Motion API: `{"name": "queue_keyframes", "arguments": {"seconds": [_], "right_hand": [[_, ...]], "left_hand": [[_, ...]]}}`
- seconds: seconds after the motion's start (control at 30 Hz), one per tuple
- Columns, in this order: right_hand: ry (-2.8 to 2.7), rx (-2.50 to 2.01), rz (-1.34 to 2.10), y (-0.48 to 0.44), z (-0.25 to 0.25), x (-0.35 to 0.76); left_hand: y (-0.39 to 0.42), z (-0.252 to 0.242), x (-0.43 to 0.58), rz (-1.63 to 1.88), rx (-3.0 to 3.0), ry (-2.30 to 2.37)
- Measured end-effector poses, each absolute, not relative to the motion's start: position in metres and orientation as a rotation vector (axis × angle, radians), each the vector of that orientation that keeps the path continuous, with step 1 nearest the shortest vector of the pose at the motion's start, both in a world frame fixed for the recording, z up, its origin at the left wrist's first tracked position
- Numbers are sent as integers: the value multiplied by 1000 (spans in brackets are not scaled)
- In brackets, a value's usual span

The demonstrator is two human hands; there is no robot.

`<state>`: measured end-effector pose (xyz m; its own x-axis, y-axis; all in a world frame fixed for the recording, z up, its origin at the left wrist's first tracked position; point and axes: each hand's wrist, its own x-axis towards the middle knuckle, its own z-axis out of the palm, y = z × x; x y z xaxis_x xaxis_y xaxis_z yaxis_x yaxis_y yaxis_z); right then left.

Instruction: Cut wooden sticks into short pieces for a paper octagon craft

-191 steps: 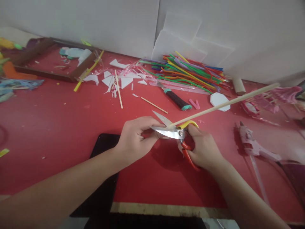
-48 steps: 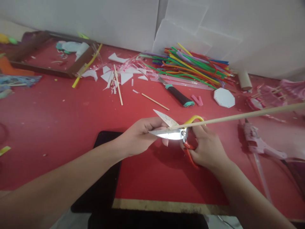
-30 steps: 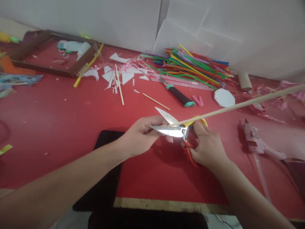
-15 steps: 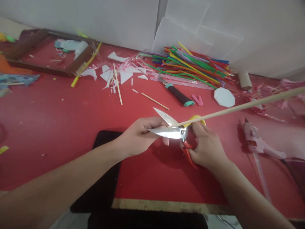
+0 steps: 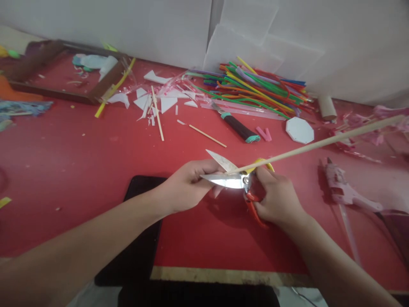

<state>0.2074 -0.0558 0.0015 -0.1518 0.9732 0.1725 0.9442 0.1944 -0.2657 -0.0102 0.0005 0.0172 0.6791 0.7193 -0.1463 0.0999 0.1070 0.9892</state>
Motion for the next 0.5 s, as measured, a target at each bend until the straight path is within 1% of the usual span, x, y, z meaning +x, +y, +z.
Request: {"name": "queue_keyframes", "arguments": {"seconds": [0.27, 0.5], "right_hand": [[-2144, -1835, 154, -54, 1, 205], [-2158, -1818, 130, -52, 3, 206]], "left_hand": [[2, 17, -9, 619, 1436, 716], [3, 16, -7, 676, 1291, 744]]}}
